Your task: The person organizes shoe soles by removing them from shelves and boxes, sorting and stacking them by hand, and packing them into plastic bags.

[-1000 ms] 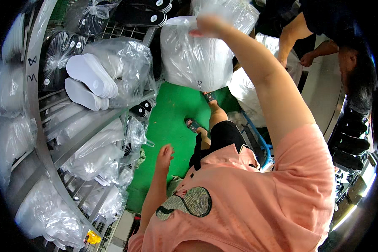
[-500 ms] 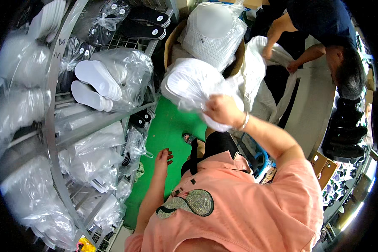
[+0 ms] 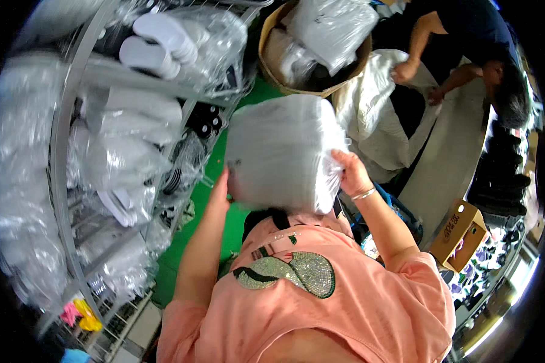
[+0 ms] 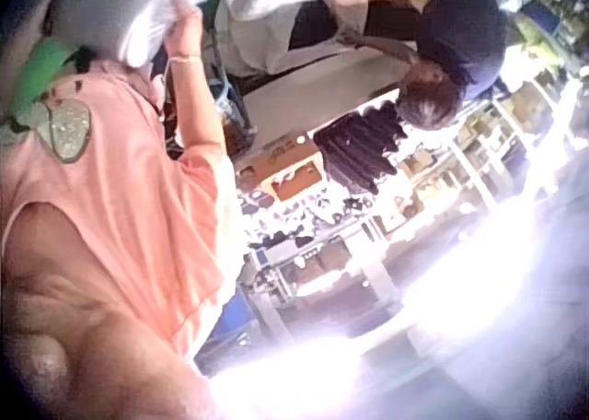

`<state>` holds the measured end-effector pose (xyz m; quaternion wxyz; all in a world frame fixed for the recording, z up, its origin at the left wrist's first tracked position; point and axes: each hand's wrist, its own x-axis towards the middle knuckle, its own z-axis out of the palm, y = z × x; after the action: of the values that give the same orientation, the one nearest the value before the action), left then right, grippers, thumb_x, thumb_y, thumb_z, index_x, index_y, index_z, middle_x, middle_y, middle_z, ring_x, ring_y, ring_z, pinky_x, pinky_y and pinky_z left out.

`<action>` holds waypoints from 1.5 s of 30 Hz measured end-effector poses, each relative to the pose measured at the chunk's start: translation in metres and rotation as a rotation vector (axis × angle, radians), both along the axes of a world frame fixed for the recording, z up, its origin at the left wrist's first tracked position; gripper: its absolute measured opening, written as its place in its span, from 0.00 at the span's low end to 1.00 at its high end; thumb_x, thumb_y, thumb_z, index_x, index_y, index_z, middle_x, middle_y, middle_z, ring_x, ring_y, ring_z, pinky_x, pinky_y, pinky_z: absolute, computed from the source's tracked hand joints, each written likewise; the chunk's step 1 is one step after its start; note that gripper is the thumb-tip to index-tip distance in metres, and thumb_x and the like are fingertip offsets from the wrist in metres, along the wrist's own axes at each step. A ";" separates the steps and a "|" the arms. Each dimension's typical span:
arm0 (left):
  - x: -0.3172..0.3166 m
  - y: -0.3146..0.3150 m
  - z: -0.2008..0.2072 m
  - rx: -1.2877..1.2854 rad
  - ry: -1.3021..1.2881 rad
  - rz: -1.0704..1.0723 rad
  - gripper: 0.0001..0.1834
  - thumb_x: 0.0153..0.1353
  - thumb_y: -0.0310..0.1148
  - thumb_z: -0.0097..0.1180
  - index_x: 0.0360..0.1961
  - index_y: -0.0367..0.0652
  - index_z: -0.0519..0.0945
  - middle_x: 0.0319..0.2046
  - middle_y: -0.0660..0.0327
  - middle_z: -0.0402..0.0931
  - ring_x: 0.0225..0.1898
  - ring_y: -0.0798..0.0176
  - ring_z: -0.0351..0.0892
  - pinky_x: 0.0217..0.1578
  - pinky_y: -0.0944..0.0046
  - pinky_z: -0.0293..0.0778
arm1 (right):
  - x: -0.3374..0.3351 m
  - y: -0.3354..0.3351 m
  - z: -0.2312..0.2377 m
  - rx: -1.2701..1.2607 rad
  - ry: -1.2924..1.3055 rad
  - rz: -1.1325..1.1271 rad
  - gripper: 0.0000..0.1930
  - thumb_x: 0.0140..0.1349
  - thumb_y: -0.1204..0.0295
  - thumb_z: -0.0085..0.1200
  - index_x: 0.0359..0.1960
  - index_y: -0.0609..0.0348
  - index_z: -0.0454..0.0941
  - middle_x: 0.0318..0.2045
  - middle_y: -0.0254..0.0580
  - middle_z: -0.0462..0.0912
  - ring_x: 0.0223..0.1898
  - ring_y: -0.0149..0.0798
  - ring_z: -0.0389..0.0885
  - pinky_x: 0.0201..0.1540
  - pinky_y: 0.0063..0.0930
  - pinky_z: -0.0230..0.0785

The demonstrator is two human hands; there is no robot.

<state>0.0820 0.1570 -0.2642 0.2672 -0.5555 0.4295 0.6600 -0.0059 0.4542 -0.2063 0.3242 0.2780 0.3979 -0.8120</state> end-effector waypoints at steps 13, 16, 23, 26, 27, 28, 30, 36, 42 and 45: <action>0.028 -0.023 -0.075 -0.222 0.037 -0.267 0.30 0.47 0.50 0.48 0.42 0.32 0.67 0.37 0.51 0.69 0.37 0.60 0.69 0.37 0.63 0.66 | 0.044 -0.022 -0.078 -0.039 -0.303 0.015 0.14 0.51 0.67 0.42 0.38 0.62 0.67 0.33 0.41 0.74 0.34 0.34 0.73 0.37 0.28 0.66; 0.070 -0.029 -0.121 -0.312 0.043 -0.114 0.31 0.47 0.50 0.48 0.43 0.33 0.66 0.38 0.52 0.69 0.37 0.60 0.69 0.37 0.63 0.66 | 0.051 -0.004 -0.102 -0.140 -0.326 0.161 0.11 0.51 0.65 0.43 0.31 0.58 0.70 0.22 0.34 0.75 0.15 0.26 0.69 0.17 0.18 0.62; 0.039 -0.055 -0.099 -0.162 -0.013 -0.118 0.30 0.46 0.48 0.50 0.45 0.37 0.66 0.40 0.55 0.68 0.42 0.60 0.67 0.41 0.64 0.63 | 0.042 -0.033 -0.107 -0.074 -0.405 0.059 0.14 0.51 0.67 0.45 0.38 0.58 0.66 0.30 0.34 0.73 0.29 0.30 0.72 0.31 0.23 0.65; 0.011 -0.067 -0.111 -0.312 0.117 -0.136 0.30 0.47 0.48 0.50 0.46 0.38 0.65 0.43 0.55 0.67 0.44 0.60 0.66 0.44 0.64 0.60 | 0.039 -0.047 -0.129 0.023 -0.374 0.028 0.06 0.50 0.68 0.46 0.29 0.53 0.69 0.20 0.26 0.71 0.17 0.24 0.66 0.21 0.17 0.60; 0.000 -0.068 -0.121 -0.295 0.114 -0.158 0.30 0.47 0.48 0.50 0.46 0.38 0.65 0.43 0.55 0.67 0.44 0.60 0.66 0.44 0.64 0.60 | 0.038 -0.049 -0.139 0.014 -0.348 0.026 0.05 0.50 0.68 0.47 0.27 0.52 0.69 0.18 0.25 0.70 0.16 0.24 0.64 0.19 0.16 0.57; -0.009 -0.068 -0.133 -0.345 0.142 -0.173 0.32 0.46 0.49 0.51 0.47 0.37 0.63 0.44 0.55 0.66 0.45 0.60 0.65 0.45 0.64 0.60 | 0.037 -0.053 -0.150 0.026 -0.338 0.001 0.04 0.50 0.68 0.47 0.27 0.51 0.69 0.17 0.25 0.69 0.15 0.24 0.63 0.18 0.15 0.55; -0.026 -0.074 -0.156 -0.387 0.152 -0.199 0.33 0.46 0.49 0.51 0.48 0.36 0.62 0.45 0.54 0.64 0.46 0.60 0.64 0.45 0.64 0.59 | 0.038 -0.060 -0.174 0.050 -0.332 -0.037 0.03 0.49 0.68 0.47 0.26 0.50 0.69 0.16 0.24 0.68 0.15 0.23 0.62 0.16 0.14 0.52; -0.061 -0.079 -0.228 -0.530 -0.012 -0.489 0.39 0.42 0.52 0.54 0.49 0.34 0.60 0.47 0.50 0.62 0.48 0.57 0.62 0.46 0.63 0.59 | 0.042 -0.072 -0.246 0.065 -0.479 0.046 0.18 0.51 0.64 0.45 0.45 0.55 0.64 0.33 0.30 0.72 0.29 0.28 0.70 0.32 0.22 0.63; -0.048 -0.120 -0.316 -0.526 0.132 -0.516 0.37 0.40 0.48 0.56 0.47 0.34 0.62 0.46 0.46 0.61 0.48 0.52 0.61 0.46 0.61 0.58 | 0.069 -0.085 -0.326 0.099 -0.379 0.528 0.22 0.52 0.59 0.45 0.45 0.59 0.62 0.40 0.37 0.70 0.40 0.33 0.69 0.37 0.30 0.64; -0.048 -0.090 -0.334 -1.019 0.038 -0.924 0.33 0.41 0.42 0.54 0.47 0.34 0.62 0.44 0.44 0.62 0.46 0.46 0.61 0.47 0.56 0.57 | 0.139 -0.058 -0.446 0.564 0.333 1.161 0.15 0.53 0.66 0.42 0.40 0.61 0.66 0.38 0.43 0.71 0.37 0.35 0.69 0.39 0.27 0.62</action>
<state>0.0339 0.0672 -0.5979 0.2190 -0.3602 0.8836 0.2036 0.1332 0.3958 -0.6526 0.5578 -0.0362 0.7249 -0.4026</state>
